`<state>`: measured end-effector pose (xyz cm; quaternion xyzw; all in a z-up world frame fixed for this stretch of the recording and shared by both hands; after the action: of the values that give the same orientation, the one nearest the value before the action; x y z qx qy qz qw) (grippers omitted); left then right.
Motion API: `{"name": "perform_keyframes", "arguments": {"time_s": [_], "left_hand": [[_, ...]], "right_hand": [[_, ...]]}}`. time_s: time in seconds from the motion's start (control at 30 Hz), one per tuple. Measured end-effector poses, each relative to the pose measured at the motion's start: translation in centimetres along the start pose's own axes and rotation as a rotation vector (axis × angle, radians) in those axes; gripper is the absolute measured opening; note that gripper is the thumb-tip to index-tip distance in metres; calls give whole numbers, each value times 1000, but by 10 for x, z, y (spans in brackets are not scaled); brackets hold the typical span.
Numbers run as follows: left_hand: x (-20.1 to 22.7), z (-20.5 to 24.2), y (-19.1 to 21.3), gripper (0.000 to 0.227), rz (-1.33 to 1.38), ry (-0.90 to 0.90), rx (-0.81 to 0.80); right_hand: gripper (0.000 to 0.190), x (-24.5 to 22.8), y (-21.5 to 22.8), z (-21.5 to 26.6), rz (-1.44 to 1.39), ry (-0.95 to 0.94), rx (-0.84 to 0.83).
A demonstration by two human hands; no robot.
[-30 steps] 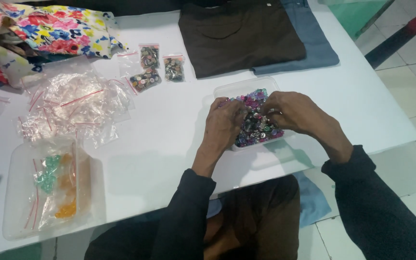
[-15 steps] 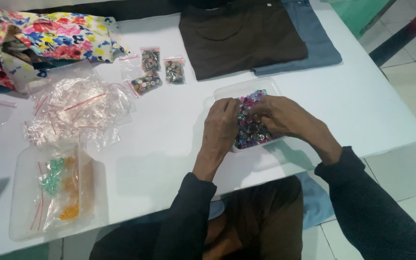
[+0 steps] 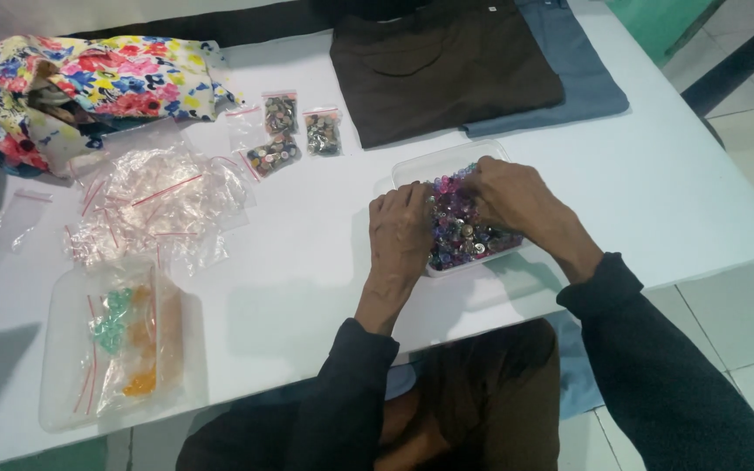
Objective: Sorting small colorful buttons from a container into plastic bags
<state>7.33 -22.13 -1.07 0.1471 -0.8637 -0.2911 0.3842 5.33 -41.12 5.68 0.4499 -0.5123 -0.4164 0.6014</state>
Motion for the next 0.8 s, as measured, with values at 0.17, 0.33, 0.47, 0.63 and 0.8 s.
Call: {"name": "perform_keyframes", "arguments": {"time_s": [0.17, 0.33, 0.47, 0.63, 0.8], "left_hand": [[3, -1, 0, 11, 27, 36, 5], [-6, 4, -8, 13, -33, 14, 27], [1, 3, 0, 13, -47, -4, 46], [0, 2, -1, 12, -15, -15, 41], [4, 3, 2, 10, -60, -4, 88]], "right_hand": [[32, 0, 23, -1, -162, -37, -44], [35, -10, 15, -27, -181, 56, -29], [25, -10, -1, -58, -130, -6, 38], [22, -15, -3, -62, -202, 2, -39], [28, -18, 17, -33, -455, 105, -271]]}}
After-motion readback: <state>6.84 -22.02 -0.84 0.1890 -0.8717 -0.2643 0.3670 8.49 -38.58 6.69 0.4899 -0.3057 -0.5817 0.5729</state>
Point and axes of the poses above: each hand's wrist, its own z-axis away from the middle knuckle, its own y-axis out of the back of the hand, x = y × z, the point moved 1 cm from there along -z, towards the middle knuckle, and after that the axes turned 10 degrees about z, right-handed, at the moved point
